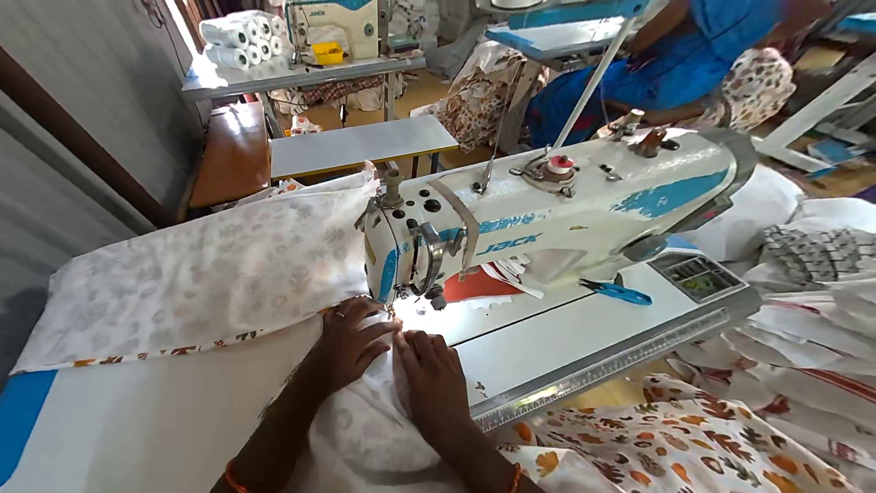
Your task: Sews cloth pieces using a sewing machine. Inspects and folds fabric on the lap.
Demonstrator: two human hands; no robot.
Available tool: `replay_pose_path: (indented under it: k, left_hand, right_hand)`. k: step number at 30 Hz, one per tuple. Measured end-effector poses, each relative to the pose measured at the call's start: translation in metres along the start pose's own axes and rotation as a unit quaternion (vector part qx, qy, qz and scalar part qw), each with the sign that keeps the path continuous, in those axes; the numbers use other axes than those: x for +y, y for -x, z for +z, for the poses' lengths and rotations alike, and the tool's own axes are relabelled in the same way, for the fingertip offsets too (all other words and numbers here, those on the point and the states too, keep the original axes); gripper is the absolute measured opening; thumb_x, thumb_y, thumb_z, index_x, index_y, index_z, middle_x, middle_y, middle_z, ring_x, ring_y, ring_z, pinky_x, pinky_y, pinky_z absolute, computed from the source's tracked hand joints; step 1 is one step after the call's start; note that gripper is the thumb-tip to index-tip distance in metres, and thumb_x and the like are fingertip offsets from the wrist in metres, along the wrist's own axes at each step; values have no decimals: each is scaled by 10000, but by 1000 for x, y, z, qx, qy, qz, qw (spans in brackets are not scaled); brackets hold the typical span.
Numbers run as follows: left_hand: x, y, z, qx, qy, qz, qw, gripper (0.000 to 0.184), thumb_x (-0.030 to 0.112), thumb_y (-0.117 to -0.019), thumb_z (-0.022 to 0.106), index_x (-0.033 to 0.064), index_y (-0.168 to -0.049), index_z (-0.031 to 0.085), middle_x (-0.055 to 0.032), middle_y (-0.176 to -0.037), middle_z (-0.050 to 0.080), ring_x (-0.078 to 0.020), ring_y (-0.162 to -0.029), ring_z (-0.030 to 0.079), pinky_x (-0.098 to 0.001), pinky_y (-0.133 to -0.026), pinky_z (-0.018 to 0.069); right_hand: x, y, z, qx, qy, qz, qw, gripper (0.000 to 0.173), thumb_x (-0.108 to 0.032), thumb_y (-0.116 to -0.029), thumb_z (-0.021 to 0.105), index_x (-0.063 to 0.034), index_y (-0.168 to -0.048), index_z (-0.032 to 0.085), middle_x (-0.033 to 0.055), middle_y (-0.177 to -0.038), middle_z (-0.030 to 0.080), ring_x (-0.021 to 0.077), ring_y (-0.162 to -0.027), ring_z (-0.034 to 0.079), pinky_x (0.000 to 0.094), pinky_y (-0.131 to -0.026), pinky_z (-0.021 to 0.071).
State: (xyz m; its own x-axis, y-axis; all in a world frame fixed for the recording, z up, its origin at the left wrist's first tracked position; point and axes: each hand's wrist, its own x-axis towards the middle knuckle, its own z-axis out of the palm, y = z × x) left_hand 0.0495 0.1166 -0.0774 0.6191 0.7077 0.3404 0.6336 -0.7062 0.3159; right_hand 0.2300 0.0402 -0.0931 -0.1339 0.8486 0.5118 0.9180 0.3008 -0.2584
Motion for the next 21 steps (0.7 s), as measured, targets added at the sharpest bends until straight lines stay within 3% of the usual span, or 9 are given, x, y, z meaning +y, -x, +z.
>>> replay_pose_path:
  k: [2, 4, 8, 10, 12, 15, 17, 19, 21]
  left_hand:
    - [-1, 0, -1, -13, 2, 10, 1000, 339, 446, -1024, 498, 359, -1271, 714, -33, -1388, 611, -296, -1377, 487, -641, -1033, 374]
    - [-2, 1, -1, -17, 4, 18, 1000, 344, 428, -1026, 494, 368, -1286, 710, -41, -1395, 606, -293, -1374, 488, -636, -1050, 361]
    - [-6, -1, -2, -21, 14, 28, 999, 342, 420, -1033, 490, 361, -1289, 711, -53, -1370, 620, -286, -1375, 496, -641, -1066, 349]
    - [-8, -4, -2, -14, 7, 27, 1000, 350, 425, -1028, 491, 351, -1286, 715, -67, -1340, 636, -311, -1353, 512, -654, -1052, 358]
    - [-14, -9, -2, -7, 3, 30, 1000, 355, 435, -1026, 495, 334, -1276, 725, -100, -1317, 654, -353, -1341, 528, -675, -1039, 367]
    - [-16, -11, -3, -9, -4, 40, 999, 362, 456, -1021, 489, 355, -1277, 725, -91, -1313, 663, -364, -1354, 510, -684, -1041, 348]
    - [-16, -10, -2, -5, -5, 42, 999, 376, 505, -1025, 463, 381, -1269, 722, -54, -1314, 657, -320, -1353, 509, -657, -1052, 349]
    - [-16, -16, -9, -4, 60, 7, 998, 322, 448, -1000, 542, 310, -1165, 781, -16, -1250, 692, -247, -1280, 569, -601, -1021, 390]
    - [-18, -36, -28, -16, 174, -93, 980, 152, 148, -966, 667, 60, -999, 786, -89, -1067, 720, -216, -1066, 656, -480, -952, 510]
  right_hand:
    - [15, -11, -16, -72, -56, 16, 996, 289, 4, -878, 670, -125, -1109, 787, 69, -1086, 722, 272, -933, 694, 449, -715, 577]
    - [55, -27, -49, -138, -75, 72, 985, 249, -7, -932, 632, -69, -1133, 765, 142, -1117, 730, 349, -979, 711, 552, -794, 571]
    - [170, -29, -83, 55, 40, 176, 982, 479, 81, -880, 612, 88, -1356, 555, 351, -1399, 512, 560, -1285, 508, 714, -1011, 429]
    - [209, -18, -69, 127, 63, 163, 976, 557, 96, -822, 568, 73, -1376, 521, 328, -1464, 477, 527, -1382, 440, 689, -1090, 368]
    - [217, -14, -62, 142, 79, 158, 974, 540, 64, -863, 524, 61, -1402, 507, 304, -1494, 471, 491, -1421, 421, 659, -1129, 348]
    - [208, -15, -65, 114, 124, 182, 969, 383, 110, -890, 528, 81, -1264, 606, 323, -1291, 600, 521, -1200, 582, 691, -979, 422]
    - [207, -17, -65, 101, 120, 192, 969, 323, 111, -881, 554, 80, -1193, 630, 325, -1205, 615, 534, -1114, 600, 703, -895, 435]
    - [206, -18, -66, 121, 111, 184, 969, 421, 51, -869, 543, 65, -1288, 580, 319, -1337, 563, 538, -1236, 528, 715, -922, 401]
    - [206, -19, -64, 140, 116, 174, 968, 467, 15, -867, 542, 53, -1332, 561, 299, -1392, 545, 527, -1287, 501, 705, -939, 387]
